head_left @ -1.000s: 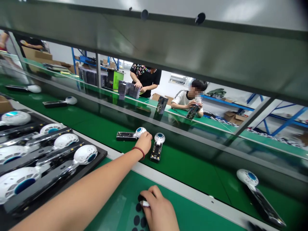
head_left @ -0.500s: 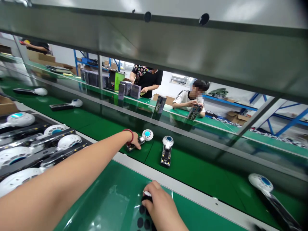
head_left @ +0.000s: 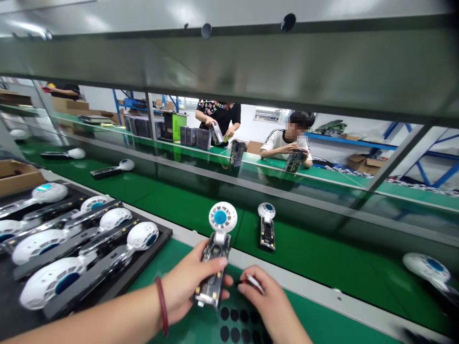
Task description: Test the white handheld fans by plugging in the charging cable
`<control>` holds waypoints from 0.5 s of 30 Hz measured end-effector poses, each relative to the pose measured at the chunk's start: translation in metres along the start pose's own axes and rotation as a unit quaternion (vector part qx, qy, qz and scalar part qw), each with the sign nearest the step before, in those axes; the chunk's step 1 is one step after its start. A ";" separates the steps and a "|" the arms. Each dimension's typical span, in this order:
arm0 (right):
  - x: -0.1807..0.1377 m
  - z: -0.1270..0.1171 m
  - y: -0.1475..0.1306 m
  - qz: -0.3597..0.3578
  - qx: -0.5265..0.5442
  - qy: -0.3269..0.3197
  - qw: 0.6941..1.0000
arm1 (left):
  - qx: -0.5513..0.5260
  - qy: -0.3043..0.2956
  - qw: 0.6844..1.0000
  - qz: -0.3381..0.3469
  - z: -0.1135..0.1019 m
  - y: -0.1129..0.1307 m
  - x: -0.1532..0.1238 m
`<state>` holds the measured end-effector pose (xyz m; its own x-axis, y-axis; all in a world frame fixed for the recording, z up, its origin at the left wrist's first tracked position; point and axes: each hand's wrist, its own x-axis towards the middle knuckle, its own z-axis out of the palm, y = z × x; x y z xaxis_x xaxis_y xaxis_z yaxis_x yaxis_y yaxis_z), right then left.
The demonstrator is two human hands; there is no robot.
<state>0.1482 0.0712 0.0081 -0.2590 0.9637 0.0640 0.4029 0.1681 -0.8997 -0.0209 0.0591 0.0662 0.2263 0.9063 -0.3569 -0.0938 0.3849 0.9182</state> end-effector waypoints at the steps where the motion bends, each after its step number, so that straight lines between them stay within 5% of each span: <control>1: -0.001 -0.005 -0.002 0.008 0.024 0.013 1.000 | -0.027 -0.005 0.999 -0.016 0.003 -0.009 -0.006; 4: -0.007 -0.015 -0.011 0.050 0.094 0.042 0.993 | -0.052 -0.006 0.998 -0.029 0.009 -0.038 -0.008; 7: -0.014 -0.012 -0.026 0.093 0.129 0.028 0.987 | 0.020 0.011 0.999 0.027 0.012 -0.062 0.000; 15: -0.025 0.000 -0.036 0.036 -0.042 -0.012 0.998 | 0.129 0.015 0.991 0.030 0.012 -0.068 -0.003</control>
<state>0.1404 0.0410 0.0389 -0.2481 0.9687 -0.0105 0.4925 0.1168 -0.8624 -0.0039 0.0285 0.0069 0.1985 0.9325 -0.3016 0.1463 0.2761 0.9499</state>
